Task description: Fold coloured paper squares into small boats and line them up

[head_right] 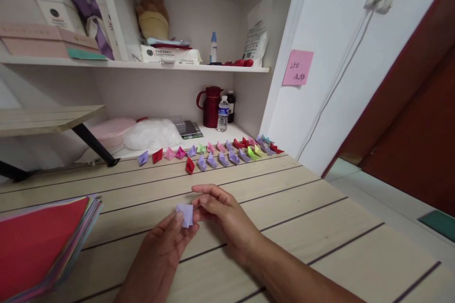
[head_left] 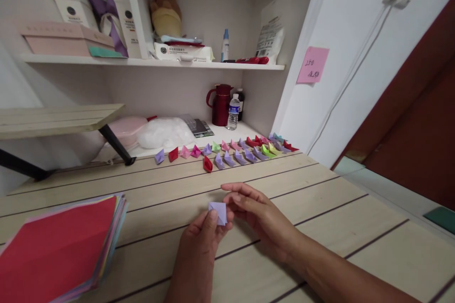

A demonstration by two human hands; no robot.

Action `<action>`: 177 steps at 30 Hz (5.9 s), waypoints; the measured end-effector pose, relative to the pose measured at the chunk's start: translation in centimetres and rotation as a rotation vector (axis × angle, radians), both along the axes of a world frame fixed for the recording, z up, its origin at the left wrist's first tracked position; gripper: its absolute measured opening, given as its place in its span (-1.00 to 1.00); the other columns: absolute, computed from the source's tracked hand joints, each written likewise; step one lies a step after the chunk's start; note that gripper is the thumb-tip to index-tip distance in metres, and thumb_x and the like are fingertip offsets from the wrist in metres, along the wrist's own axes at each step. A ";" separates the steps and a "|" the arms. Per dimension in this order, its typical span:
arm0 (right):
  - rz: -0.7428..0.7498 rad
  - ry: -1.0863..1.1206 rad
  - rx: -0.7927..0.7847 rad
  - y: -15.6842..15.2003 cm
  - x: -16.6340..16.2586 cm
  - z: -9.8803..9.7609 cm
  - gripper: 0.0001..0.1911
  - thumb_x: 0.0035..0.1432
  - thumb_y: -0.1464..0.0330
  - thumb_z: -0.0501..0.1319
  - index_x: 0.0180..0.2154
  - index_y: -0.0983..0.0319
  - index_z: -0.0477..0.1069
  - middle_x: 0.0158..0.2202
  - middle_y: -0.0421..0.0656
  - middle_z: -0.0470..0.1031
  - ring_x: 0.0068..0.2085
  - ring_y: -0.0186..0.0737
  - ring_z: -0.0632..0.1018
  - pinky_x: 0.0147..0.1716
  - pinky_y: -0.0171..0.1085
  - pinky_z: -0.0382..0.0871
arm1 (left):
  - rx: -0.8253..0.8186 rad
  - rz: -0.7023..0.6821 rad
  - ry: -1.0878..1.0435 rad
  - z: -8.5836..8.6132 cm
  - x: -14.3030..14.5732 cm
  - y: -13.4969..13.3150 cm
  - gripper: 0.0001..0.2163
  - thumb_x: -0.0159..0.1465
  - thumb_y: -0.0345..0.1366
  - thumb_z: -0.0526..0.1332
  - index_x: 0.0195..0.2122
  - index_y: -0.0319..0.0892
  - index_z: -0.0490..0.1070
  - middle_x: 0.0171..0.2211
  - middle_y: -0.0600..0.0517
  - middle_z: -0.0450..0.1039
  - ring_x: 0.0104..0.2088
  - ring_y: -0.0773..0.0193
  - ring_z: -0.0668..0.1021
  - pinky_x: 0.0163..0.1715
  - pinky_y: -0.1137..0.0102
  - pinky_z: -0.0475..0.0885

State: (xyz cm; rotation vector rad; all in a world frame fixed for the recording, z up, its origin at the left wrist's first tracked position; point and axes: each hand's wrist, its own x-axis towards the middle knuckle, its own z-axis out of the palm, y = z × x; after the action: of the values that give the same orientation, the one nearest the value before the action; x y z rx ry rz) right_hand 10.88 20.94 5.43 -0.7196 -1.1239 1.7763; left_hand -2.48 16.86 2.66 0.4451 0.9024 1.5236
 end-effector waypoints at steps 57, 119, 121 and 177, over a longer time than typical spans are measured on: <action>-0.090 -0.283 0.041 -1.0 -1.3 -1.8 -0.57 -0.04 0.04 0.38 -0.53 0.24 0.34 -0.79 -0.37 0.23 -0.75 -0.49 0.11 -0.77 -0.44 -0.14 | 0.136 0.024 0.414 -1.5 -1.2 0.6 -0.56 -0.04 0.05 0.43 -0.24 -0.18 0.62 -0.50 0.00 0.58 -0.42 0.23 0.55 -0.29 0.37 0.43; -0.004 0.221 -0.160 0.8 -0.3 -1.6 -0.63 -0.18 0.34 0.55 -0.42 0.21 0.38 -0.50 -0.30 0.46 -0.45 -0.39 0.47 -0.29 -0.33 0.40 | 0.254 0.226 0.547 -0.1 -0.5 -1.0 -0.79 0.04 -0.22 0.42 -0.30 -0.13 0.54 -0.38 0.03 0.49 -0.40 0.28 0.51 -0.32 0.41 0.42; 0.004 0.243 -0.175 0.8 -0.2 -1.7 -0.65 -0.15 0.36 0.54 -0.40 0.22 0.40 -0.51 -0.31 0.46 -0.45 -0.41 0.48 -0.29 -0.35 0.42 | 0.266 0.225 0.582 -0.1 -0.7 -1.0 -0.82 0.06 -0.23 0.40 -0.30 -0.12 0.55 -0.38 0.04 0.48 -0.39 0.29 0.50 -0.33 0.42 0.41; 0.021 -0.270 0.426 -1.4 -0.6 -0.6 -0.41 0.02 0.34 0.40 0.08 0.09 0.29 0.00 -0.12 0.39 -0.02 -0.13 0.42 0.01 -0.10 0.30 | 0.102 -0.216 0.030 1.7 -1.2 -1.1 -0.73 0.15 -0.14 0.36 -0.20 -0.19 0.62 -0.19 -0.11 0.62 -0.02 0.02 0.53 0.10 0.16 0.34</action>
State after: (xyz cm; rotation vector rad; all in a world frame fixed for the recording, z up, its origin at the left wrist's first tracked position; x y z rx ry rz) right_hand 10.29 19.57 4.81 -0.6972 -1.6323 1.4120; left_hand -3.69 15.79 4.36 0.6210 0.7753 1.3715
